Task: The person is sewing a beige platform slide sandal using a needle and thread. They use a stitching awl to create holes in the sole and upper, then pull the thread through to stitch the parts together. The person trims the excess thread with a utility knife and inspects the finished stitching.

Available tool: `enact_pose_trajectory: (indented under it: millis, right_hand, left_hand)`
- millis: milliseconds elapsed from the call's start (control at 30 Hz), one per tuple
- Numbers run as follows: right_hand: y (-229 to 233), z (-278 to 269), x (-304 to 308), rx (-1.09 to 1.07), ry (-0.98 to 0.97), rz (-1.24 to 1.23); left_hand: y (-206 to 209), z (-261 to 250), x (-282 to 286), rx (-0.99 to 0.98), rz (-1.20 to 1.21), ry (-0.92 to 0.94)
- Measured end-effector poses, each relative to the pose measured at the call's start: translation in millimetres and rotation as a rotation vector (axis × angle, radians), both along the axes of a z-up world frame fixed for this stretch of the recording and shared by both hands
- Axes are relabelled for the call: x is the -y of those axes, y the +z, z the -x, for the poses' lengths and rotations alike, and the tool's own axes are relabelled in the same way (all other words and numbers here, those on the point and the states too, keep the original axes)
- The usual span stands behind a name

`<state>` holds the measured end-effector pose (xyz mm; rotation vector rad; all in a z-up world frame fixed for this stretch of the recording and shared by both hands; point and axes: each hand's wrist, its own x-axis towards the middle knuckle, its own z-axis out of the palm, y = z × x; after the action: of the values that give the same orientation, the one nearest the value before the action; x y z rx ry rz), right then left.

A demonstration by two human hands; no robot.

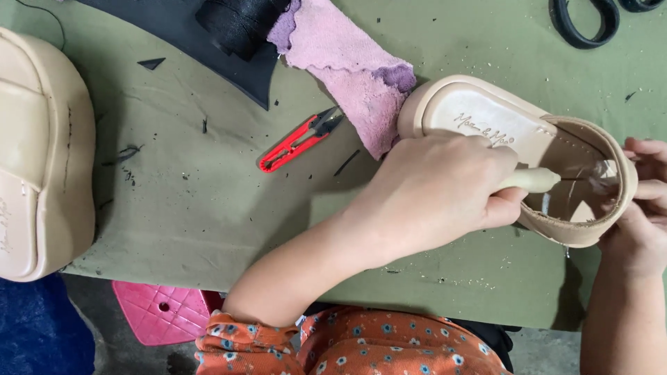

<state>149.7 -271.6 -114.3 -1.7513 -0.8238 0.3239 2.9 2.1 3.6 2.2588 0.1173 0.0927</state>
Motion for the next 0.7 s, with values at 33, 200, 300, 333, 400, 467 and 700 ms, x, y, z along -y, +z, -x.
enact_pose_trajectory:
  millis: [33, 200, 300, 333, 400, 467, 700]
  right_hand:
    - [1, -1, 2, -0.002, 0.000, 0.000]
    - [2, -9, 13, -0.114, 0.175, 0.008]
    - [11, 1, 3, 0.059, 0.028, 0.147]
    - [7, -1, 6, 0.060, 0.026, 0.147]
    - [0, -6, 12, 0.056, 0.020, 0.138]
    - [13, -4, 0, 0.125, 0.092, 0.176]
    - [36, -4, -18, 0.208, 0.250, 0.367]
  left_hand:
    - [2, 0, -3, -0.002, 0.000, 0.000]
    - [2, 1, -10, -0.027, 0.102, -0.077]
    - [6, 2, -15, -0.073, 0.055, -0.053]
    - [6, 2, -15, -0.071, 0.055, -0.055]
    - [7, 2, -16, -0.081, 0.053, -0.061]
    - [7, 2, -19, -0.097, 0.052, -0.070]
    - [7, 1, -28, -0.121, 0.095, -0.083]
